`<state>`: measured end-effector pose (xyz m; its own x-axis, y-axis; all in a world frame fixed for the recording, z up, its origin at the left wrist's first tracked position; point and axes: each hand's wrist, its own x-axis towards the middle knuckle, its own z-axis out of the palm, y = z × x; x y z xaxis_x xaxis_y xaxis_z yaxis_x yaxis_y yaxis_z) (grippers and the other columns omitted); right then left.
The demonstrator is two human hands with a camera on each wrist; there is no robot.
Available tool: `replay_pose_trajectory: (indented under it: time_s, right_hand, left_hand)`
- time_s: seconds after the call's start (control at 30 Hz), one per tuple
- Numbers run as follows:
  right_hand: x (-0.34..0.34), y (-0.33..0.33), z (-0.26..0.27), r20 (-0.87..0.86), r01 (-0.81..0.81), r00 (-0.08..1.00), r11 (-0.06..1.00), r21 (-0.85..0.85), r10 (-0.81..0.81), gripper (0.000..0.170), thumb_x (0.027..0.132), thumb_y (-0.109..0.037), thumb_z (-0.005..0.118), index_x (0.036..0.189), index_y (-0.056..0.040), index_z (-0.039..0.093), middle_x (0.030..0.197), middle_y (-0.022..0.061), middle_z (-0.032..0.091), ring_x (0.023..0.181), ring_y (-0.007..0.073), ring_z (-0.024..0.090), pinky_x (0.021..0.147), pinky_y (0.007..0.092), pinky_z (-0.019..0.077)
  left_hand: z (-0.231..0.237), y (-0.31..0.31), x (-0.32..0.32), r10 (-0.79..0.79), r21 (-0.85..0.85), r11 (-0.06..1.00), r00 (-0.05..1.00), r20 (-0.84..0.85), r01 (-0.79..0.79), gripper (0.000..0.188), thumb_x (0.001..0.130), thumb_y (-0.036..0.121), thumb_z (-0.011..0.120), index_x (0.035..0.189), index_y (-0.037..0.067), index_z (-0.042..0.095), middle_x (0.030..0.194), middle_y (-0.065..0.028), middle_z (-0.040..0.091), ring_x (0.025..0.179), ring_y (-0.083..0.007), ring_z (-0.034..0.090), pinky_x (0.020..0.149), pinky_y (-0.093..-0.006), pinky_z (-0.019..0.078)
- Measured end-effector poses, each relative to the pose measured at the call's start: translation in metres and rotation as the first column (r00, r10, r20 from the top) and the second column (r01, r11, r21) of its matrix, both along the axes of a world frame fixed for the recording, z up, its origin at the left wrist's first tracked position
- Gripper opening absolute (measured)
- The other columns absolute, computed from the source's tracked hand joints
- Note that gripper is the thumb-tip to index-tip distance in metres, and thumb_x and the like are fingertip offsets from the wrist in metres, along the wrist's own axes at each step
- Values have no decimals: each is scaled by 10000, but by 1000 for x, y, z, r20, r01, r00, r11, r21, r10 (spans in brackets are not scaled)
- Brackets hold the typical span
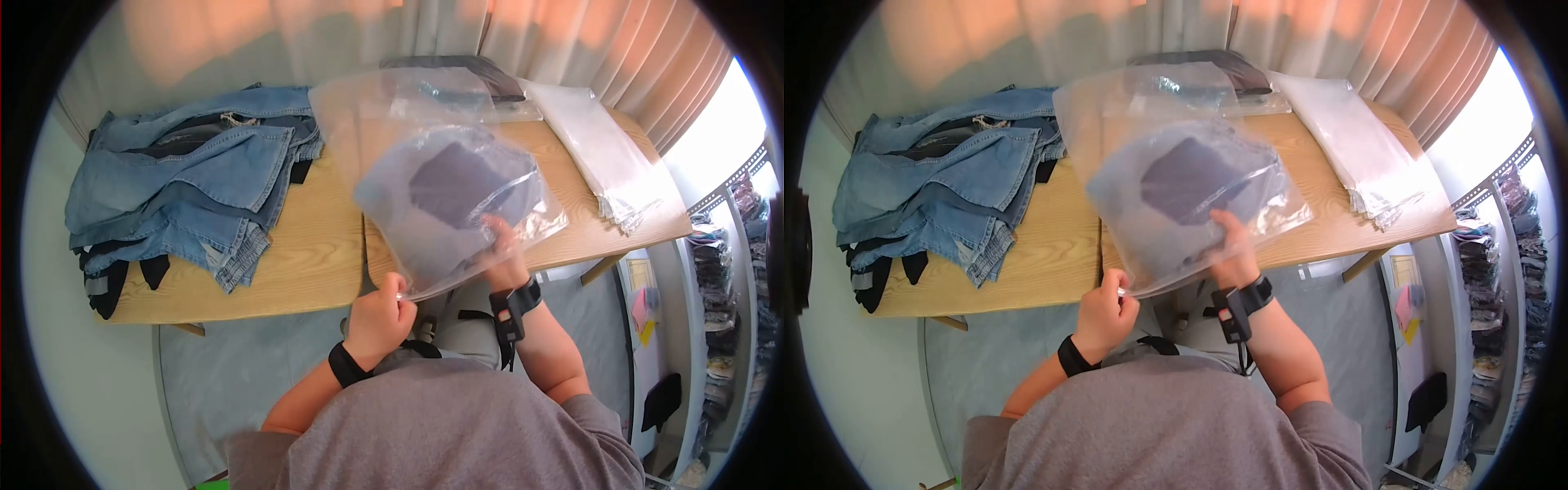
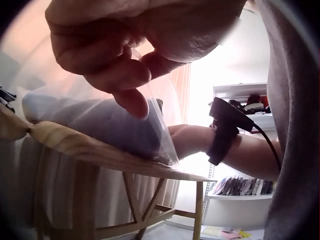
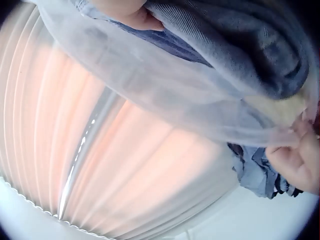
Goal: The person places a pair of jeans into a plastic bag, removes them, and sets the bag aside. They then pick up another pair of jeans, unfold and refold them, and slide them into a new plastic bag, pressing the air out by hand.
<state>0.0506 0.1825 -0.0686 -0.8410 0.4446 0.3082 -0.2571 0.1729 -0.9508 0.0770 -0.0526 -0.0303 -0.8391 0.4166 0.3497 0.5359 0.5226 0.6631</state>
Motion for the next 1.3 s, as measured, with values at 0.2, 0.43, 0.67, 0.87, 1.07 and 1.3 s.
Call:
replay_pose_trajectory:
  time_s: [0.2,0.43,0.67,0.87,1.07,1.3]
  right_hand:
    - [1,-11,8,14,-116,895,264,-957,446,251,851,-47,557,1088,4,493,1027,133,576,960,279,576,856,400,491]
    - [-13,-31,51,169,-400,766,666,-630,620,323,882,-41,504,1198,18,468,1147,132,570,1042,249,550,892,359,468]
    - [-50,-38,-5,69,-458,888,888,46,455,461,749,50,519,1207,48,469,1091,151,601,950,194,598,836,304,479]
    - [20,-15,-14,-119,-301,951,938,-173,284,483,788,49,529,1258,2,427,1050,153,603,928,199,604,776,299,500]
    - [77,23,-24,207,-11,954,715,-699,217,347,881,-114,574,1209,-48,482,1035,112,606,907,220,600,746,322,503]
    - [13,3,24,301,-15,922,798,-602,245,419,922,-198,521,1261,33,433,1257,152,495,1147,273,491,975,364,413]
  left_hand:
    - [1,-16,-7,154,-55,986,988,-33,-155,133,766,132,600,770,75,480,618,-93,583,544,-280,591,498,-367,451]
    - [16,-31,-3,-322,-58,945,947,-13,321,124,721,100,607,715,62,489,594,-80,557,547,-273,576,494,-364,442]
    - [18,-48,1,-365,47,929,930,-47,367,122,641,35,604,632,53,483,521,-82,474,457,-252,511,439,-331,398]
    - [25,-42,5,-476,69,874,876,-73,481,141,619,29,608,606,77,476,510,-60,463,444,-238,491,430,-323,376]
    - [18,-22,16,-645,88,758,762,-50,647,159,594,25,619,593,91,474,497,-49,444,442,-231,476,432,-327,363]
    - [25,-37,24,-623,-12,780,776,-101,625,158,582,9,599,571,77,456,503,-66,438,445,-237,467,427,-327,353]
